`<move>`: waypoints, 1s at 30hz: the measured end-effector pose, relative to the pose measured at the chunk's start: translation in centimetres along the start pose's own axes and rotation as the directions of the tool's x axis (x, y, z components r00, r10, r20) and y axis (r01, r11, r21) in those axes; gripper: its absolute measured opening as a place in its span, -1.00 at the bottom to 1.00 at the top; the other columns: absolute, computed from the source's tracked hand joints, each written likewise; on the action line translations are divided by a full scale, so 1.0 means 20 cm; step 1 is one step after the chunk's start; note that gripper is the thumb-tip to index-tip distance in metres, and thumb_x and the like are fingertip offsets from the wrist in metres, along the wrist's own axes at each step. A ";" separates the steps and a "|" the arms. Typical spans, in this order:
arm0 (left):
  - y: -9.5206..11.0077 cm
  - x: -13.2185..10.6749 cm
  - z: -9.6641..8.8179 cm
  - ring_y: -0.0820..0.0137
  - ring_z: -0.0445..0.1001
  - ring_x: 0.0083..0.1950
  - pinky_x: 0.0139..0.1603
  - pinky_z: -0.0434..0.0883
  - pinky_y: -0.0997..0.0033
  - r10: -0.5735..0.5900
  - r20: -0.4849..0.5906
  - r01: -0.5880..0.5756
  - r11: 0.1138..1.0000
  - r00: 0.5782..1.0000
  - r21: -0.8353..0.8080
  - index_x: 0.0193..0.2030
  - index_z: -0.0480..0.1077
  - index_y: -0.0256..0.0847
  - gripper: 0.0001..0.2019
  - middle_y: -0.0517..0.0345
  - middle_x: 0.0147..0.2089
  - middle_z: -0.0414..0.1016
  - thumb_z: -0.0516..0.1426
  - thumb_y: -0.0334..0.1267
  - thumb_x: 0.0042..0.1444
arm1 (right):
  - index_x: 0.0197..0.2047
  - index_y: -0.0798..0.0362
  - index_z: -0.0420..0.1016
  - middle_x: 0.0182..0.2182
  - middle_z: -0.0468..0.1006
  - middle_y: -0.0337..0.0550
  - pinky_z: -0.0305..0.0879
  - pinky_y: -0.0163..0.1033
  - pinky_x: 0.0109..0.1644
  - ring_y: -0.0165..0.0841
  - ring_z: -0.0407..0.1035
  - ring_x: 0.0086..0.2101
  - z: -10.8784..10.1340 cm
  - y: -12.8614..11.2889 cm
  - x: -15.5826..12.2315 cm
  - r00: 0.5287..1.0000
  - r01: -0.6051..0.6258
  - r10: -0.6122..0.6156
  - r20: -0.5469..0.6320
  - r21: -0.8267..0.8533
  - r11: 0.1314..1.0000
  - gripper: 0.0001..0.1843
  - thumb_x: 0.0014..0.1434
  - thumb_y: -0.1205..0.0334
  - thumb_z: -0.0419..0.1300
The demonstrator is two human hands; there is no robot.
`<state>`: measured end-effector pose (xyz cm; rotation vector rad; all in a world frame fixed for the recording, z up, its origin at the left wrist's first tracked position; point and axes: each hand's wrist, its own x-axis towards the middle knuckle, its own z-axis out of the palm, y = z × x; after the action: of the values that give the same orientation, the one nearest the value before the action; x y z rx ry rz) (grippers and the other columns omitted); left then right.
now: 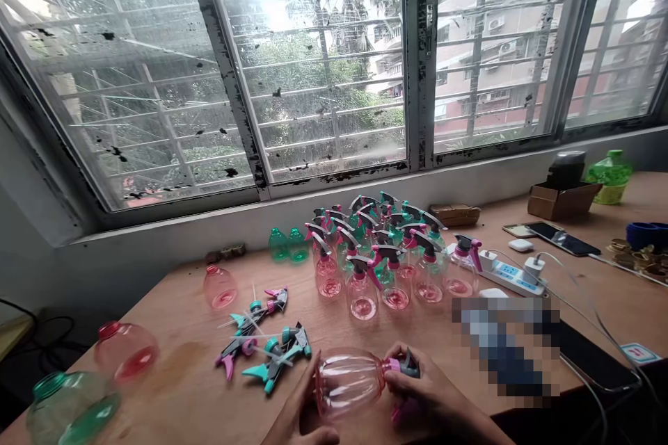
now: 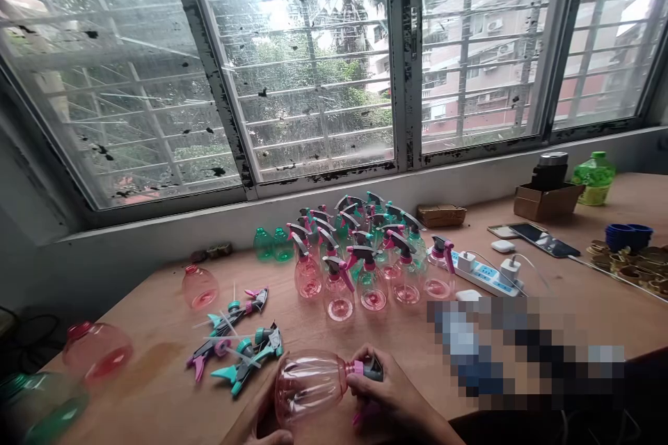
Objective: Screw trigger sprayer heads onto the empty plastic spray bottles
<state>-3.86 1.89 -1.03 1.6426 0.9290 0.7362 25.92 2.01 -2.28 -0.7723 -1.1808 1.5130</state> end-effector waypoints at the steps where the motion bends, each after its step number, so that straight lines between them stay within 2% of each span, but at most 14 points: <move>1: 0.00 0.00 0.00 -0.07 0.31 0.37 0.44 0.20 -0.02 0.003 0.016 -0.002 1.000 1.000 -0.025 0.54 -0.10 -0.01 0.10 -0.09 0.33 0.41 0.33 0.24 -0.03 | -0.29 0.09 0.38 -0.52 0.54 -0.30 0.36 -0.36 -0.48 -0.46 0.41 -0.59 0.00 0.00 0.00 1.000 0.000 0.000 -0.006 0.002 1.000 -0.50 0.02 -0.08 0.50; 3: -0.01 0.01 0.00 -0.07 0.35 0.34 0.42 0.22 -0.05 0.005 0.036 -0.004 0.999 0.999 -0.035 0.53 -0.08 0.00 0.08 -0.09 0.31 0.42 0.31 0.27 -0.02 | -0.28 0.08 0.38 -0.53 0.53 -0.30 0.40 -0.33 -0.49 -0.45 0.40 -0.60 -0.01 0.01 0.00 1.000 0.002 -0.001 -0.017 0.006 1.000 -0.50 0.02 -0.10 0.49; 6: 0.00 0.01 0.00 -0.02 0.39 0.30 0.41 0.22 -0.05 0.019 0.018 -0.019 1.000 1.000 0.009 0.55 -0.19 0.01 0.09 -0.09 0.29 0.43 0.30 0.23 0.03 | -0.27 0.08 0.39 -0.53 0.51 -0.32 0.43 -0.31 -0.48 -0.44 0.40 -0.60 -0.01 0.02 0.00 1.000 0.008 -0.008 -0.018 0.002 1.000 -0.49 0.02 -0.11 0.49; 11: 0.01 0.00 0.00 0.01 0.34 0.34 0.45 0.15 0.02 0.033 0.009 -0.034 0.996 0.999 0.084 0.56 -0.30 -0.02 0.14 -0.11 0.33 0.39 0.29 0.24 0.04 | -0.27 0.07 0.38 -0.52 0.53 -0.31 0.41 -0.32 -0.48 -0.43 0.41 -0.59 -0.01 0.02 0.00 1.000 0.000 0.000 -0.019 -0.017 1.000 -0.49 0.02 -0.13 0.48; 14: -0.01 0.00 -0.01 -0.03 0.31 0.37 0.44 0.15 0.00 0.017 0.030 -0.018 0.999 0.999 0.046 0.56 -0.25 -0.09 0.16 -0.14 0.32 0.39 0.28 0.29 0.00 | -0.27 0.06 0.37 -0.50 0.54 -0.29 0.42 -0.30 -0.47 -0.42 0.41 -0.58 -0.01 0.02 0.00 1.000 -0.009 0.009 -0.019 -0.026 1.000 -0.48 0.03 -0.14 0.47; 17: -0.03 0.01 -0.01 -0.03 0.31 0.37 0.42 0.18 -0.01 -0.015 0.042 0.016 1.000 0.999 -0.023 0.55 -0.18 -0.06 0.13 -0.13 0.33 0.38 0.30 0.28 0.00 | -0.27 0.05 0.38 -0.52 0.51 -0.31 0.44 -0.28 -0.46 -0.42 0.40 -0.59 -0.01 0.03 0.01 1.000 -0.007 0.006 -0.031 -0.019 1.000 -0.48 0.02 -0.16 0.47; 23: 0.01 0.02 0.01 0.02 0.42 0.24 0.37 0.24 -0.03 0.027 -0.017 -0.026 0.999 0.999 0.041 0.55 -0.27 0.06 0.11 -0.08 0.27 0.43 0.31 0.20 0.05 | -0.27 0.06 0.38 -0.54 0.49 -0.33 0.48 -0.24 -0.49 -0.40 0.39 -0.60 -0.01 0.04 0.01 1.000 0.003 -0.003 -0.020 0.005 1.000 -0.48 0.01 -0.15 0.48; 30: 0.00 -0.01 0.00 -0.03 0.28 0.39 0.46 0.13 -0.01 -0.006 0.034 0.007 1.000 0.999 -0.020 0.55 -0.15 -0.03 0.06 -0.09 0.33 0.39 0.30 0.21 0.05 | -0.27 0.08 0.40 -0.54 0.52 -0.30 0.38 -0.33 -0.49 -0.44 0.38 -0.59 -0.01 0.03 0.01 0.999 0.025 -0.025 -0.038 -0.012 1.000 -0.52 0.05 -0.11 0.47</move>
<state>-3.98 1.79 -0.98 1.6293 0.9000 0.7095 25.85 2.23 -2.82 -0.7880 -1.1679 1.4663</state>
